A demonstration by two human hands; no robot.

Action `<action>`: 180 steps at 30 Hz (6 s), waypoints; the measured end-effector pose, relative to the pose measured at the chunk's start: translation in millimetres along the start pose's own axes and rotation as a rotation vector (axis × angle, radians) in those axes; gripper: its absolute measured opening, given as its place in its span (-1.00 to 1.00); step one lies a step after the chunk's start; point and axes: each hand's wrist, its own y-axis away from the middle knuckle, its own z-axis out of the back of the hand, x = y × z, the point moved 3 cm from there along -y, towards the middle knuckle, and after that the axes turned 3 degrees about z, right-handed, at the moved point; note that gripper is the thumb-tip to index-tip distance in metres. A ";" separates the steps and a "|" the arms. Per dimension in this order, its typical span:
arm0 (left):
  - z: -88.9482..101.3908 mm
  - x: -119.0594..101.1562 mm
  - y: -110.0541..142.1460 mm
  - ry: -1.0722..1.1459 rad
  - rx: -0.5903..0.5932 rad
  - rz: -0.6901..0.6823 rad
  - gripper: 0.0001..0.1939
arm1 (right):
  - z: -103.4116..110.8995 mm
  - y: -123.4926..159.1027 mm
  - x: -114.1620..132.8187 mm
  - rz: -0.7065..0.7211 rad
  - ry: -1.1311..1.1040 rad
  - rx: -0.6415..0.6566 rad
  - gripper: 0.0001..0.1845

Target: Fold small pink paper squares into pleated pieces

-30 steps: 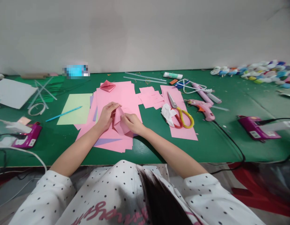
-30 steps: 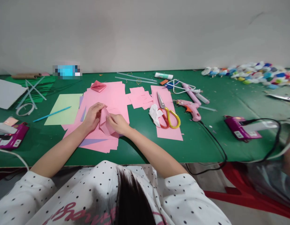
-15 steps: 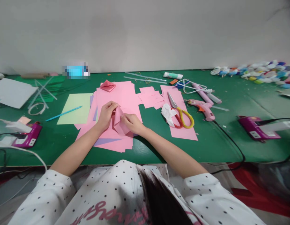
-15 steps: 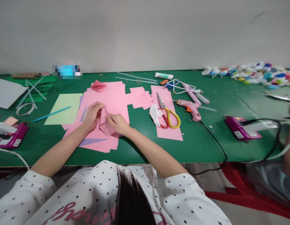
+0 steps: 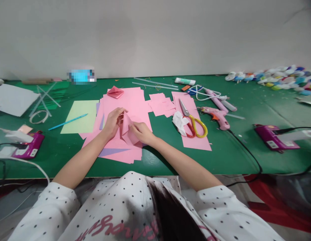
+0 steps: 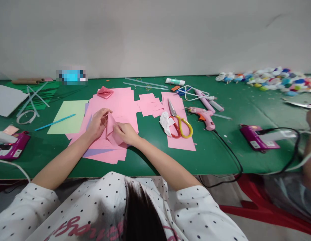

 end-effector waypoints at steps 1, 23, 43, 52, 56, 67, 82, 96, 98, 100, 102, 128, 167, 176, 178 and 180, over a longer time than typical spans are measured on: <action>-0.7 0.1 0.8 -0.024 0.014 0.010 -0.78 | -0.3 -0.2 -0.2 -0.001 0.000 -0.002 -0.62; -5.2 0.0 3.1 -0.358 0.090 -0.075 -0.65 | 1.6 -2.6 -6.3 -0.098 -0.135 -0.103 -0.55; -4.2 -8.4 3.7 -0.337 0.208 0.102 -0.62 | 5.3 -4.9 -6.7 -0.158 -0.273 -0.137 -0.52; -0.5 -4.8 0.7 -0.339 0.218 0.102 -0.56 | 4.6 -4.6 -6.0 -0.159 -0.284 -0.132 -0.52; 0.7 -4.9 0.5 -0.349 0.220 0.102 -0.55 | 6.5 -5.5 -4.3 -0.149 -0.293 -0.143 -0.54; -4.0 -8.4 5.3 -0.387 0.345 0.143 -0.48 | 11.6 -8.9 -11.6 -0.105 -0.364 -0.177 -0.47; -1.0 -9.5 2.9 -0.487 0.359 0.119 -0.59 | 11.4 -9.9 -17.5 -0.088 -0.195 -0.208 -0.46; -1.8 -7.9 1.9 -0.554 0.366 0.028 -0.59 | 12.9 -7.8 -16.1 -0.086 -0.129 -0.202 -0.53; -1.3 -6.8 1.6 -0.559 0.368 0.027 -0.57 | 12.9 -7.7 -15.6 -0.089 -0.130 -0.209 -0.52; -1.0 -6.1 1.5 -0.560 0.373 0.023 -0.56 | 13.0 -7.5 -15.1 -0.091 -0.138 -0.212 -0.52; -0.7 -6.3 1.4 -0.568 0.383 0.011 -0.54 | 13.4 -7.2 -14.1 -0.091 -0.158 -0.216 -0.52; -5.6 -9.3 5.4 -0.584 0.532 0.096 -0.59 | 18.8 -8.6 -10.6 -0.113 -0.454 -0.283 -0.55; -4.5 -10.0 4.6 -0.465 0.391 0.138 -0.75 | 18.4 -10.6 -29.1 -0.242 -0.652 -0.442 -0.57; -4.9 -12.7 5.1 -0.473 0.391 0.139 -0.74 | 15.1 -10.0 -29.0 -0.255 -0.671 -0.368 -0.62; -4.3 -12.4 4.9 -0.468 0.384 0.143 -0.73 | 14.4 -10.3 -30.1 -0.254 -0.677 -0.391 -0.63; -3.7 -11.6 4.7 -0.453 0.382 0.151 -0.74 | 14.9 -10.5 -31.9 -0.266 -0.700 -0.431 -0.64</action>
